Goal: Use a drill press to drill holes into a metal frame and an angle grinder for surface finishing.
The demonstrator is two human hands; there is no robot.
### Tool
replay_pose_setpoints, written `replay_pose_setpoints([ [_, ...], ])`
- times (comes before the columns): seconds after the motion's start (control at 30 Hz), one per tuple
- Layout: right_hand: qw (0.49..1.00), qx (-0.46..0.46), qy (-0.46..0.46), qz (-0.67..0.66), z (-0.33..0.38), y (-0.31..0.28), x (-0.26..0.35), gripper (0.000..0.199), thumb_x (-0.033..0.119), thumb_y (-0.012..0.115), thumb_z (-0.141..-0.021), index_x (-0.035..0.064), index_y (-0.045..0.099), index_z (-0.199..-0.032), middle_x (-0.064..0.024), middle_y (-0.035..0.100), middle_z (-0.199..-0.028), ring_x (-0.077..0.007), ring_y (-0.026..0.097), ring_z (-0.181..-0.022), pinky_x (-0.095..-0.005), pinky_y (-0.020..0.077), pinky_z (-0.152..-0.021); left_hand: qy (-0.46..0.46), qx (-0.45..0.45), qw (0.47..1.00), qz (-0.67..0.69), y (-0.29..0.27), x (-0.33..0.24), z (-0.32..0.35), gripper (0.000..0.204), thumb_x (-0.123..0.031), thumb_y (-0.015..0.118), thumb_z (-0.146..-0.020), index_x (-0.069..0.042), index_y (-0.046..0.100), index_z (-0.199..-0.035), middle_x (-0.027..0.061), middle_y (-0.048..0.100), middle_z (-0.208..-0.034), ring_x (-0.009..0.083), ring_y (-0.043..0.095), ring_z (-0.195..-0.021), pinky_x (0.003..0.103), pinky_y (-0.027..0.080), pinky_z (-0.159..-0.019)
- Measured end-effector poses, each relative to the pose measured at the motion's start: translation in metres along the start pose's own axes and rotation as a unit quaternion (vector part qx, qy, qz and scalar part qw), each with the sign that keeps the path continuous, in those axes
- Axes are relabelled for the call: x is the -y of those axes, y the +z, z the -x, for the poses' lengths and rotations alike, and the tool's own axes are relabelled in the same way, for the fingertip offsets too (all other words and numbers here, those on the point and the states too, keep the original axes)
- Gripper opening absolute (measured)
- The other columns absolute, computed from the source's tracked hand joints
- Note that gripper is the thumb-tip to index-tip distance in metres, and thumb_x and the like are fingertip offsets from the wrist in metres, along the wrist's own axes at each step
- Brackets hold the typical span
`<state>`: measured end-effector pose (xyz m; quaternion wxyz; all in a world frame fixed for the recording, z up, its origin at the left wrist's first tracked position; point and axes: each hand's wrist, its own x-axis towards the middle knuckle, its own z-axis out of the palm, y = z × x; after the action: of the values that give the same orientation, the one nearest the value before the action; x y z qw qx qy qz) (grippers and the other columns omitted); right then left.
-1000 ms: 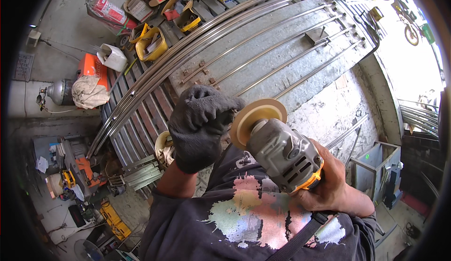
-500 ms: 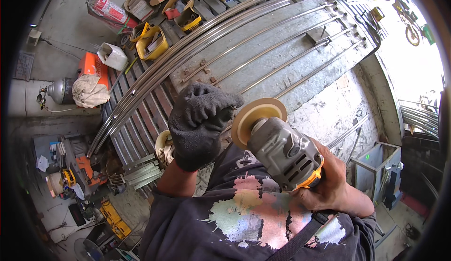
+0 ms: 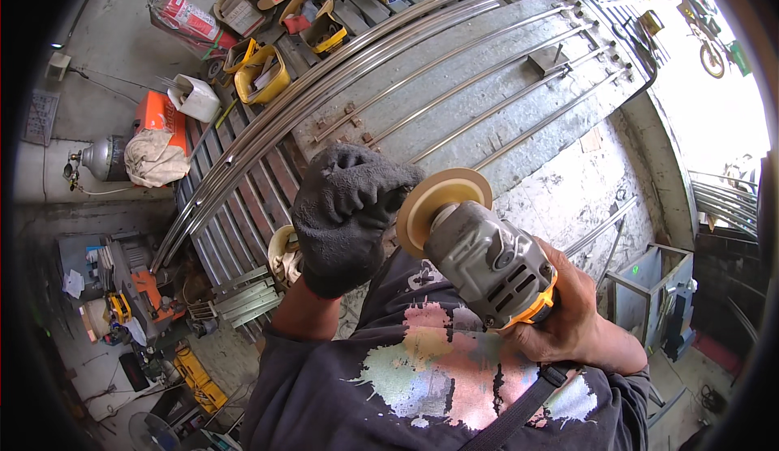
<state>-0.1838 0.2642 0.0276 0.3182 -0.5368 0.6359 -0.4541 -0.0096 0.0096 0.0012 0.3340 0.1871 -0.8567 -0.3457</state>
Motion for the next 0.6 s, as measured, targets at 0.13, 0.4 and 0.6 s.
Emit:
replay_pose_setpoints([
  [0.13,1.0,-0.001,-0.001,-0.003,-0.0001,0.0,-0.0001,0.086,0.019,0.091,-0.084,-0.0106,0.05,-0.154,-0.0257,0.069,-0.142,-0.0367,0.073,-0.127,-0.044,0.0575,-0.108,0.017,-0.007,1.0,-0.001,-0.0014,-0.0008,-0.0018,0.013,-0.003,0.082,-0.093,-0.011,0.082,-0.104,0.0028,0.071,-0.095,0.0216,0.065,-0.09,0.036,0.053,-0.086],
  [0.4,1.0,0.0,-0.008,-0.006,-0.0003,-0.0008,-0.0003,0.087,0.019,0.091,-0.085,-0.0114,0.05,-0.154,-0.0259,0.068,-0.143,-0.0365,0.073,-0.128,-0.0438,0.0568,-0.109,0.015,0.005,1.0,-0.015,-0.002,0.0003,-0.0006,0.013,-0.004,0.081,-0.094,-0.011,0.082,-0.105,0.0033,0.07,-0.095,0.0221,0.065,-0.092,0.036,0.053,-0.088],
  [0.6,1.0,0.001,-0.009,0.004,-0.0003,-0.0009,0.0001,0.085,0.019,0.09,-0.086,-0.0113,0.049,-0.154,-0.0259,0.068,-0.144,-0.0362,0.073,-0.127,-0.0439,0.0573,-0.109,0.006,0.008,0.999,-0.038,0.0003,0.0057,0.0057,0.016,-0.001,0.08,-0.093,-0.01,0.08,-0.106,0.0021,0.068,-0.098,0.0212,0.064,-0.092,0.036,0.053,-0.088],
])
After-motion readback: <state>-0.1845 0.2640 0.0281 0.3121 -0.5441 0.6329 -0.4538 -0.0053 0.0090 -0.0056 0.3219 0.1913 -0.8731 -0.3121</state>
